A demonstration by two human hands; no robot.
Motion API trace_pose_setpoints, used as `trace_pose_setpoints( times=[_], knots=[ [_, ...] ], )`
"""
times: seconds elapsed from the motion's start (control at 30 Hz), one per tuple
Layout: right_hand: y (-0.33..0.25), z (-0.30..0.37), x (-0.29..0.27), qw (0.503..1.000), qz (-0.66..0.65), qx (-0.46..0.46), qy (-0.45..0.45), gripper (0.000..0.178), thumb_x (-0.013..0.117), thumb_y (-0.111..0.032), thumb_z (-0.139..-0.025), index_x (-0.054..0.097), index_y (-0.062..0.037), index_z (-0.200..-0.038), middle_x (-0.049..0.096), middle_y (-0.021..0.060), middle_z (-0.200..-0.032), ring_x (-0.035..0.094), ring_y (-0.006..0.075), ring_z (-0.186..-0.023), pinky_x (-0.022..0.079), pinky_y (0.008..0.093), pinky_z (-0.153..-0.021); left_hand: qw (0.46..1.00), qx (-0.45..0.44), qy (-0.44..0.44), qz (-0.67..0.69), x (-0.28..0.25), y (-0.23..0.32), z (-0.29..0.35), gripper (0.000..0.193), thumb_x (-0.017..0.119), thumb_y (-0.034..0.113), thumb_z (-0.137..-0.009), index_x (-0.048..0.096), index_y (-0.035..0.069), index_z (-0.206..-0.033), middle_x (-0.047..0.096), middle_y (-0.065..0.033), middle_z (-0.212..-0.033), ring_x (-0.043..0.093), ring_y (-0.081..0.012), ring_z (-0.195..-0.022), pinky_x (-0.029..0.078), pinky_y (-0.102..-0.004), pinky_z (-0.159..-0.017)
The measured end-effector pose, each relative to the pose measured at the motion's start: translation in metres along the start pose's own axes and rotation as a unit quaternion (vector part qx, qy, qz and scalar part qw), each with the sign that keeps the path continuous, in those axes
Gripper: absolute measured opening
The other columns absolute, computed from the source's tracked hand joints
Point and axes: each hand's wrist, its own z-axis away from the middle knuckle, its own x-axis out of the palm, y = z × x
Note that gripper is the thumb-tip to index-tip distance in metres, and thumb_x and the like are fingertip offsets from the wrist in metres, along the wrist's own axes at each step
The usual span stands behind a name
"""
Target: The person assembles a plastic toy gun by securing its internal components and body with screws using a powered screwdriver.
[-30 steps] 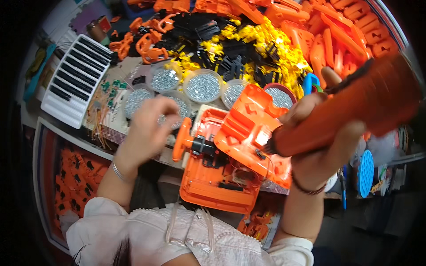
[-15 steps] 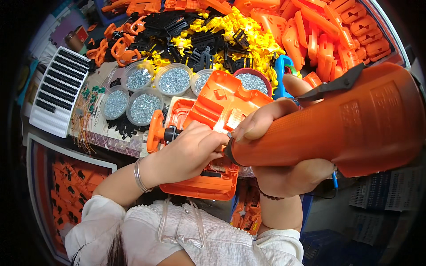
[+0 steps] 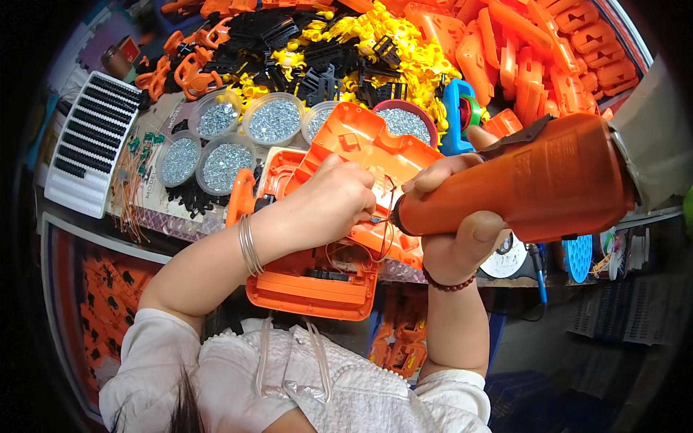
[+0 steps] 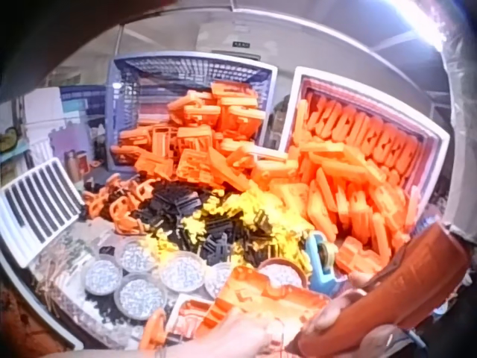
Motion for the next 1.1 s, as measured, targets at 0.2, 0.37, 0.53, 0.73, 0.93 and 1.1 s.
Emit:
trace_pose_setpoints(
  times=[0.2, 0.37, 0.53, 0.73, 0.93, 1.1],
  knots=[
    [0.008, 0.003, -0.005, 0.995, -0.085, 0.038, -0.046, 0.084, 0.054, -0.075, -0.076, 0.043, -0.0018, -0.115, 0.058, 0.0093, -0.077, 0.056, 0.0183, -0.066, 0.049, 0.0317, -0.063, 1.000, -0.013, -0.002, 0.002, -0.001, 0.002, 0.001, 0.006, 0.066, 0.008, -0.072, 0.066, 0.005, -0.067, 0.055, -0.0071, -0.071, 0.055, -0.0249, -0.080, 0.036, -0.0368, -0.078],
    [0.005, 0.003, -0.004, 0.998, -0.032, 0.003, -0.059, 0.081, 0.047, -0.074, -0.080, 0.044, -0.0050, -0.122, 0.055, 0.0062, -0.080, 0.053, 0.0167, -0.066, 0.048, 0.0324, -0.061, 1.000, -0.022, -0.010, -0.010, 0.001, 0.005, -0.001, 0.007, 0.065, 0.007, -0.072, 0.065, 0.005, -0.066, 0.055, -0.0076, -0.072, 0.055, -0.0257, -0.080, 0.036, -0.0379, -0.078],
    [0.006, 0.000, 0.001, 0.998, 0.054, -0.032, -0.017, 0.084, 0.045, -0.073, -0.082, 0.040, -0.0009, -0.126, 0.055, 0.0062, -0.079, 0.054, 0.0158, -0.066, 0.049, 0.0315, -0.063, 1.000, -0.020, 0.003, 0.021, 0.000, 0.004, 0.002, 0.008, 0.064, 0.006, -0.071, 0.063, 0.005, -0.063, 0.055, -0.0076, -0.072, 0.055, -0.0261, -0.080, 0.036, -0.0384, -0.078],
    [0.007, 0.001, 0.004, 0.999, 0.031, -0.027, 0.018, 0.090, 0.050, -0.071, -0.081, 0.040, 0.0087, -0.122, 0.059, 0.0105, -0.076, 0.056, 0.0164, -0.062, 0.048, 0.0289, -0.059, 1.000, -0.016, 0.003, 0.005, 0.002, 0.003, -0.001, 0.007, 0.065, 0.006, -0.070, 0.064, 0.005, -0.063, 0.056, -0.0078, -0.074, 0.056, -0.0262, -0.082, 0.036, -0.0392, -0.079],
    [0.009, 0.005, 0.007, 0.997, -0.029, 0.025, -0.072, 0.088, 0.051, -0.072, -0.079, 0.039, 0.0006, -0.128, 0.055, 0.0069, -0.079, 0.053, 0.0178, -0.067, 0.047, 0.0321, -0.062, 0.998, -0.043, -0.034, -0.006, -0.006, 0.002, 0.003, 0.002, 0.066, 0.008, -0.072, 0.065, 0.006, -0.073, 0.058, -0.0092, -0.082, 0.056, -0.0278, -0.087, 0.038, -0.0402, -0.079],
    [0.004, 0.004, -0.001, 1.000, -0.001, -0.009, -0.024, 0.090, 0.049, -0.069, -0.083, 0.033, 0.0032, -0.135, 0.055, 0.0070, -0.081, 0.052, 0.0149, -0.068, 0.046, 0.0289, -0.063, 0.987, -0.044, 0.150, 0.032, -0.048, -0.006, 0.033, 0.009, 0.063, 0.008, -0.078, 0.062, 0.002, -0.085, 0.059, -0.0133, -0.086, 0.057, -0.0315, -0.087, 0.044, -0.0403, -0.076]
  ],
)
